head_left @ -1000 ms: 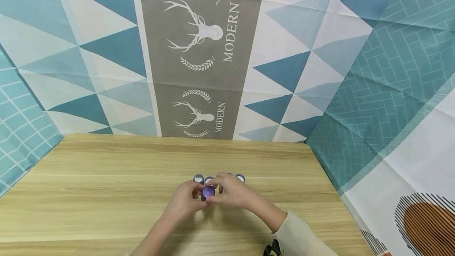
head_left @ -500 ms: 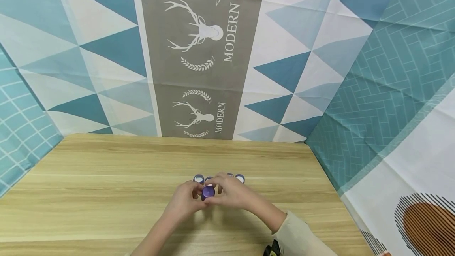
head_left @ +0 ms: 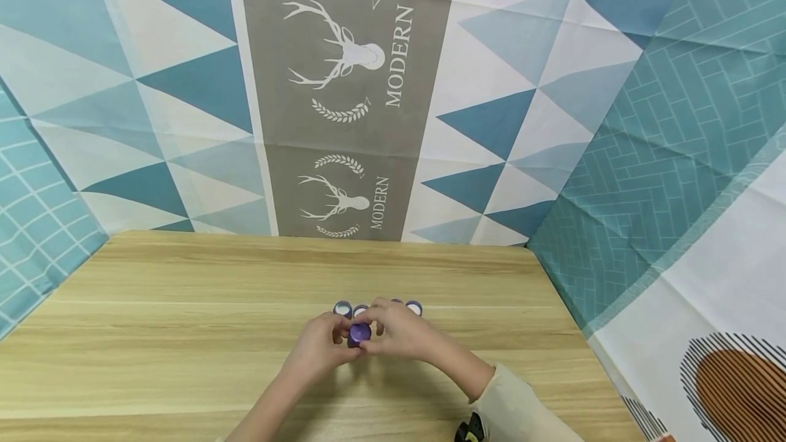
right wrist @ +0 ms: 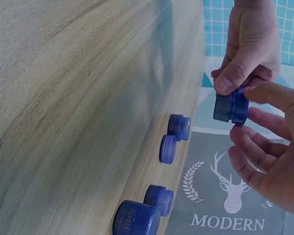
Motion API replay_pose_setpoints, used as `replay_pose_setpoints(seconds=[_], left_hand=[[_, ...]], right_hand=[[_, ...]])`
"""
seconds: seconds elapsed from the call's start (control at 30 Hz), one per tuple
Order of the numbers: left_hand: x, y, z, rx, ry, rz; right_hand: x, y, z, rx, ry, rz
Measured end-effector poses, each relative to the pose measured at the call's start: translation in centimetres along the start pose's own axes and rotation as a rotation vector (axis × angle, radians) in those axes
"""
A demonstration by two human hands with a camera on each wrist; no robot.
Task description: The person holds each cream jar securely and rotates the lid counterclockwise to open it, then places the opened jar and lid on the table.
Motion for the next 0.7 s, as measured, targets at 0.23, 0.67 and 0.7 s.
replay_pose_setpoints(seconds=[0.23,0.67,0.7], left_hand=[[0.05,-0.11,-0.03,0.003,0.027,0.017],[-0.01,-0.04,0.0,-0.002,0.002,-0.006],[0.01,-0.04,0.0,-0.003,0.008,-0.004]], right_hand=[[-0.1,0.16,0.17,-0.009,-0.001,0.046],[0.04,-0.04,-0.05,-0.007,-0.004,0.001],[0.06,-0.04,-0.05,-0.01,0.006,0.001]])
Point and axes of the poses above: each hand's wrist, its own x-axis away from the middle knuckle, its own y-axis out of the palm, z = x × y, the point moved 1 cm from there along -x, towards the middle knuckle, and after that the axes turned 13 degrees about -x, right-handed, at the moved point
